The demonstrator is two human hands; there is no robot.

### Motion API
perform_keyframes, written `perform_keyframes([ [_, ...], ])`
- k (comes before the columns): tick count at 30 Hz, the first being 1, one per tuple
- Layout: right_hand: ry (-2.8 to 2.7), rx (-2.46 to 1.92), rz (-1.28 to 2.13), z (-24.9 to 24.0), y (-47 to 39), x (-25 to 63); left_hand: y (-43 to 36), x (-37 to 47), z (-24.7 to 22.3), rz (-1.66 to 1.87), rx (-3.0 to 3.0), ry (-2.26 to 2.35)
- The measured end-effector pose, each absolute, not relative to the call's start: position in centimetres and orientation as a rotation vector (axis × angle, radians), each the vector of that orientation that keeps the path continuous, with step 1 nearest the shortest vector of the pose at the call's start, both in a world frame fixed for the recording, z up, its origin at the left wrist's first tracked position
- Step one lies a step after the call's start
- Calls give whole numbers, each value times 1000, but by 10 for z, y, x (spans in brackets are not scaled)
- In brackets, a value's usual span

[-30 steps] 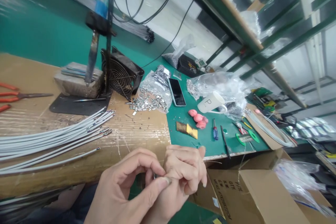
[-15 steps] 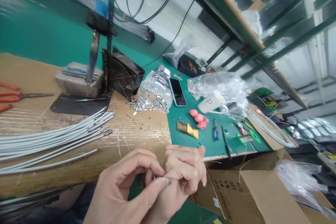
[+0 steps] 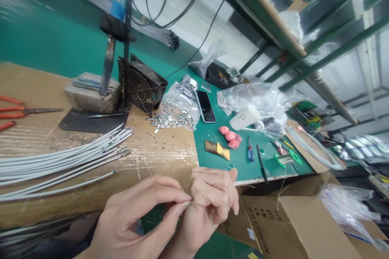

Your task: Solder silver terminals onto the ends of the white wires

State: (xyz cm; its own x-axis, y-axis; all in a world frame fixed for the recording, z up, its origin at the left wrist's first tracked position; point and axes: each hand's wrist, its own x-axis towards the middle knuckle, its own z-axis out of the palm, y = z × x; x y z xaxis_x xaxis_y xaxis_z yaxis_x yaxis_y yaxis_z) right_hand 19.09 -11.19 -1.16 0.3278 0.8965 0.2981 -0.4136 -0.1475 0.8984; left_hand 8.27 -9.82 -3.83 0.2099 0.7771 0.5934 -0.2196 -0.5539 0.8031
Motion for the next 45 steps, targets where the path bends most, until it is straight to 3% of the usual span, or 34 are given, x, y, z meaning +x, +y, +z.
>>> perform_keyframes([
  [8,414,1206,1142,-22,-110,205,-89,84,-30,1673,1945,497],
  [13,437,1170,1174,-20,-110,202,-93,79,-32,1608,2073,560],
  [45,385,1111,1254,-22,-111,196,-100,86,-36,1695,1933,688],
])
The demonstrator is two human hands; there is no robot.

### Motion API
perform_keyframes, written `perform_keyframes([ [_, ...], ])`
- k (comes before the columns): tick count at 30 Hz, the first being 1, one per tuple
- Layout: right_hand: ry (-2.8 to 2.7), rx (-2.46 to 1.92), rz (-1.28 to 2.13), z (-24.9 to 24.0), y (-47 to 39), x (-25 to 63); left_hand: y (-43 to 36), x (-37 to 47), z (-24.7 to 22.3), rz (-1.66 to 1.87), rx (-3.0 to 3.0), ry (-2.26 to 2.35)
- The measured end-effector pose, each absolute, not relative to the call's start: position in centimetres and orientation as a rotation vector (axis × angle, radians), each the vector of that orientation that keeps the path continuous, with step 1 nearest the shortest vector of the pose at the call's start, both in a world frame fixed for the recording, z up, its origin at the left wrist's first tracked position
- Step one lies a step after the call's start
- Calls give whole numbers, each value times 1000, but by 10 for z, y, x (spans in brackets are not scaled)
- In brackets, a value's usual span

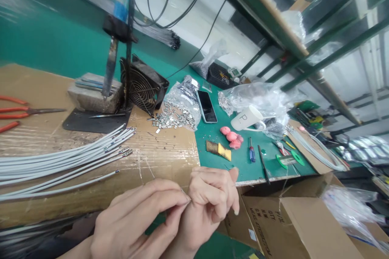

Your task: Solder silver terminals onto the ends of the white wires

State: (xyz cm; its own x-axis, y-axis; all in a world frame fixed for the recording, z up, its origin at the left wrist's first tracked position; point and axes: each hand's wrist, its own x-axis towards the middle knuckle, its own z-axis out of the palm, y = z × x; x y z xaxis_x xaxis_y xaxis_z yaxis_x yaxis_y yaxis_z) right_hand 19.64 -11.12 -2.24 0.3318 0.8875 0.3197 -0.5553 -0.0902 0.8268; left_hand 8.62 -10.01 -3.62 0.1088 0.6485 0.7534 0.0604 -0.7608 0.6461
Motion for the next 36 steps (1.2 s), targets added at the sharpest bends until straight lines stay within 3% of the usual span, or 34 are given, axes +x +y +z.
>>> perform_keyframes([
  [36,521,1154,1258,-14,-111,189,-92,84,-37,1747,1936,530],
])
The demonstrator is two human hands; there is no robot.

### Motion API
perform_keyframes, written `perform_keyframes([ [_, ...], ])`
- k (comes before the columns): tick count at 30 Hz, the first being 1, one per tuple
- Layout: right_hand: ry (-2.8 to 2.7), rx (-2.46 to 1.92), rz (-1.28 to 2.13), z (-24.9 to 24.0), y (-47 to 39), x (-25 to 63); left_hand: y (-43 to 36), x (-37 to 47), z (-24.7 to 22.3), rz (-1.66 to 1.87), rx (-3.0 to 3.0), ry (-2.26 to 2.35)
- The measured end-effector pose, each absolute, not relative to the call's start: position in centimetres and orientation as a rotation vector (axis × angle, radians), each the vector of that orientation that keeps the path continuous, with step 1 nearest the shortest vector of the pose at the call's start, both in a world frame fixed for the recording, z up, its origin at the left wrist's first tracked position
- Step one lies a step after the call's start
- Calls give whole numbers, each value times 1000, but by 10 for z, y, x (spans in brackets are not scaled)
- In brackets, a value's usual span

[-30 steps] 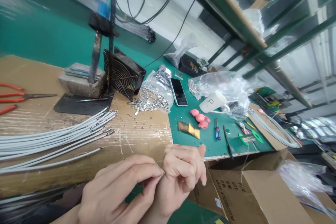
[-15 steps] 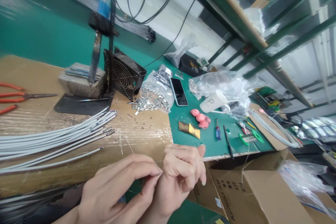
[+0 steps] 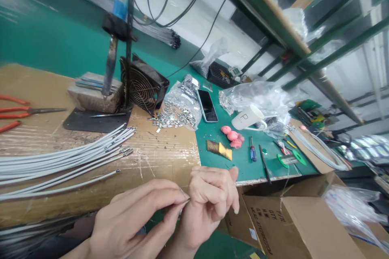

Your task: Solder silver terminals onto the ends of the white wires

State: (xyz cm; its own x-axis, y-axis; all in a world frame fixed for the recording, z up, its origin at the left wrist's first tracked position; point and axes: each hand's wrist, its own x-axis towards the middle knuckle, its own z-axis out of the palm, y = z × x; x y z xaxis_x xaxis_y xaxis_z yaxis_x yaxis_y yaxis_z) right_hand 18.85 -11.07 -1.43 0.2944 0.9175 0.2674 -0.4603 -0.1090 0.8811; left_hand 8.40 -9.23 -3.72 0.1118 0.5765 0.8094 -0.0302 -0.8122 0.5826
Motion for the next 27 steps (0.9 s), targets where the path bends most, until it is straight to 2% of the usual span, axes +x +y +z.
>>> perform_keyframes([
  [13,485,1178,1041,-19,-110,193,-102,86,-37,1700,1971,719],
  [27,444,1132,1209,-20,-114,193,-105,88,-35,1704,1950,689],
])
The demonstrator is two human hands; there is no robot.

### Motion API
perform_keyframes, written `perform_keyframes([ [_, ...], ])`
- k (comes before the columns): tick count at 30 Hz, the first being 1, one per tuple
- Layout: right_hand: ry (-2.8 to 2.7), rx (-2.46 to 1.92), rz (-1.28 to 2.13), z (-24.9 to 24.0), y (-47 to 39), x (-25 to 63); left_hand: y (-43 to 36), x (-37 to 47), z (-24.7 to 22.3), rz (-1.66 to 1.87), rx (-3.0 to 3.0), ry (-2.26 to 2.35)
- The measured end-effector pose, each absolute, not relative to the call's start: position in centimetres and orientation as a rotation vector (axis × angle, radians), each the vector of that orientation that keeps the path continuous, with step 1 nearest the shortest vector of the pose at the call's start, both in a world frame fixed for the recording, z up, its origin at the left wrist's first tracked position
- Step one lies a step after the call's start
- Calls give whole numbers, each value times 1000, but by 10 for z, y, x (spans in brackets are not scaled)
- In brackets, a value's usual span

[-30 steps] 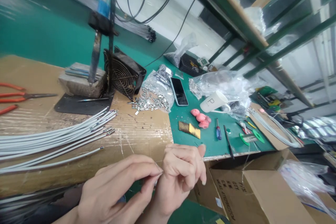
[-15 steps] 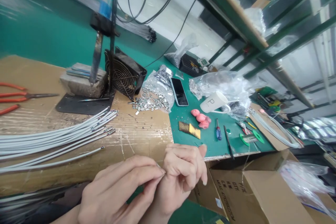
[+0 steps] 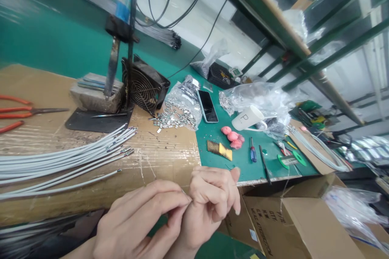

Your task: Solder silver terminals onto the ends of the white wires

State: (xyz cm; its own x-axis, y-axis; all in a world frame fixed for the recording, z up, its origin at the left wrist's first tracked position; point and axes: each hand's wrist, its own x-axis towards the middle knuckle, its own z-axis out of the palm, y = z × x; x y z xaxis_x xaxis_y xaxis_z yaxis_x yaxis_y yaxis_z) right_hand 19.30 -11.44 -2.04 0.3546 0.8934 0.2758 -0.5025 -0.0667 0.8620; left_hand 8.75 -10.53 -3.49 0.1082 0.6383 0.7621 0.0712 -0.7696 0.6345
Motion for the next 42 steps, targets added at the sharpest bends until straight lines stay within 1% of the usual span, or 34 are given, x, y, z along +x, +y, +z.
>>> perform_keyframes([
  [12,424,1098,1302,-19,-113,191,-104,89,-33,1721,1920,721],
  [22,407,1087,1270,-19,-111,195,-105,80,-47,1654,1865,589],
  [25,419,1084,1262,-17,-112,194,-104,81,-47,1624,1831,607],
  [42,441,1123,1200,-20,-113,192,-98,86,-39,1697,1917,606],
])
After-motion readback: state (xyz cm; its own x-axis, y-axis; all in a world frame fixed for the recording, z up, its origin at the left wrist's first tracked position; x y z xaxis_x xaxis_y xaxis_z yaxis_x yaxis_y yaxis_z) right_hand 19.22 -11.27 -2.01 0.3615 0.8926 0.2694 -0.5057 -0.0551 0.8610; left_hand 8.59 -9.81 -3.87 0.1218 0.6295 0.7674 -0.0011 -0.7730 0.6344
